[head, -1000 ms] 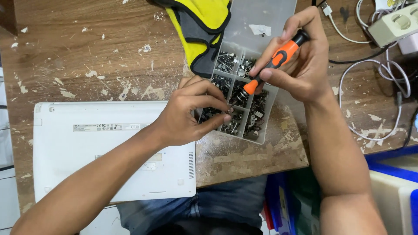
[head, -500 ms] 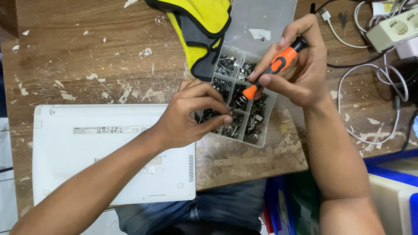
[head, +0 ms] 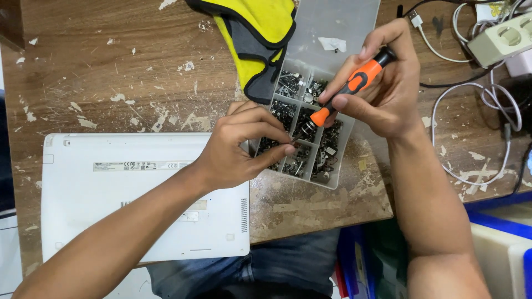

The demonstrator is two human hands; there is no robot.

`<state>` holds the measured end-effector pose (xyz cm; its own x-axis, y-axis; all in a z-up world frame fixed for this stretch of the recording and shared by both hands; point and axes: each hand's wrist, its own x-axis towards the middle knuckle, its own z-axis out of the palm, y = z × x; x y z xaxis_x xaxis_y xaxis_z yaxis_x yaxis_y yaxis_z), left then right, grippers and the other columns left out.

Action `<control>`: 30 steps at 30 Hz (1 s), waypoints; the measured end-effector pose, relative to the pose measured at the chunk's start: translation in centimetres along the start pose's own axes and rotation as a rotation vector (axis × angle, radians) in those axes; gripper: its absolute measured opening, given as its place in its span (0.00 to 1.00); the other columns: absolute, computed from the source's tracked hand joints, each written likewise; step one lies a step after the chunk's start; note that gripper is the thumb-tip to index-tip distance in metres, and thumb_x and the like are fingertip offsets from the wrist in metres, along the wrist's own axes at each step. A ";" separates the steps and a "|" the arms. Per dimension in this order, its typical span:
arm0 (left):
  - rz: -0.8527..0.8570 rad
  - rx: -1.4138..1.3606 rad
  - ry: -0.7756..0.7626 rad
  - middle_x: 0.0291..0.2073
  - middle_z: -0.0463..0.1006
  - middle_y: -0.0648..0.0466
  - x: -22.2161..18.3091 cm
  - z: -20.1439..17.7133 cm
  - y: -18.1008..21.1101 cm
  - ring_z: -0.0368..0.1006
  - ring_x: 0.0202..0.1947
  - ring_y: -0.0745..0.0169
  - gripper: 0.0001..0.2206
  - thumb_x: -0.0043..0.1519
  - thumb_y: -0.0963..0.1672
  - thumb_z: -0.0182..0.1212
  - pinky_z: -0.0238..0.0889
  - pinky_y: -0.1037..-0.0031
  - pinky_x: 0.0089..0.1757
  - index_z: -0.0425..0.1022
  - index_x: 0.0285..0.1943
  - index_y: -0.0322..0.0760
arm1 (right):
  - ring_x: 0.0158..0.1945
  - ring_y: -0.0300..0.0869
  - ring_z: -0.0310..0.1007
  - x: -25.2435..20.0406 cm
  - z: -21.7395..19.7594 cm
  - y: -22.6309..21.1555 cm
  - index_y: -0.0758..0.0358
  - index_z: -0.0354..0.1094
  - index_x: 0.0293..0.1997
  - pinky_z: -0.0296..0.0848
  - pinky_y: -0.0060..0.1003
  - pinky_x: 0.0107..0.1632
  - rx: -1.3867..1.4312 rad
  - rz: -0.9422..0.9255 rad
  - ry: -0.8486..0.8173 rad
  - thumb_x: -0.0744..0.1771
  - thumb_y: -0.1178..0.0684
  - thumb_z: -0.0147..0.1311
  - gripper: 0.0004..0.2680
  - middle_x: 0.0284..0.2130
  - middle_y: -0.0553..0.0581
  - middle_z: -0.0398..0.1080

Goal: Fastening the bottom casing of a laptop with screws using a manual screwdriver.

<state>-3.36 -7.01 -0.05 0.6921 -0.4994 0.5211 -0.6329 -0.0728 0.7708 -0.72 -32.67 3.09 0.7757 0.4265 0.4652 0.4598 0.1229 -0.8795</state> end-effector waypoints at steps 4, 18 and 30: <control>0.041 -0.026 0.009 0.35 0.80 0.55 0.0 0.0 -0.2 0.74 0.36 0.61 0.04 0.61 0.42 0.72 0.55 0.66 0.46 0.81 0.39 0.39 | 0.28 0.51 0.78 -0.1 -0.1 0.0 0.60 0.43 0.51 0.80 0.33 0.30 0.002 -0.010 -0.008 0.67 0.65 0.55 0.17 0.35 0.78 0.71; 0.068 -0.084 -0.040 0.38 0.80 0.54 -0.2 -0.2 -0.4 0.75 0.39 0.59 0.03 0.64 0.41 0.67 0.57 0.66 0.48 0.82 0.43 0.37 | 0.25 0.51 0.77 -0.1 -0.1 -0.1 0.60 0.43 0.50 0.78 0.32 0.28 0.004 -0.083 -0.008 0.66 0.63 0.54 0.17 0.32 0.76 0.70; 0.090 0.167 -0.121 0.31 0.75 0.57 -0.1 -1.1 -0.9 0.68 0.37 0.58 0.03 0.57 0.38 0.63 0.49 0.65 0.46 0.78 0.34 0.39 | 0.40 0.48 0.84 -0.3 -1.0 1.1 0.69 0.55 0.45 0.81 0.28 0.36 -0.237 -0.146 -0.225 0.66 0.66 0.64 0.14 0.33 0.62 0.69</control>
<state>-2.50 -5.95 -0.42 0.5900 -0.6092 0.5299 -0.7458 -0.1598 0.6467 0.01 -33.53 2.10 0.5918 0.6099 0.5271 0.6666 -0.0026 -0.7454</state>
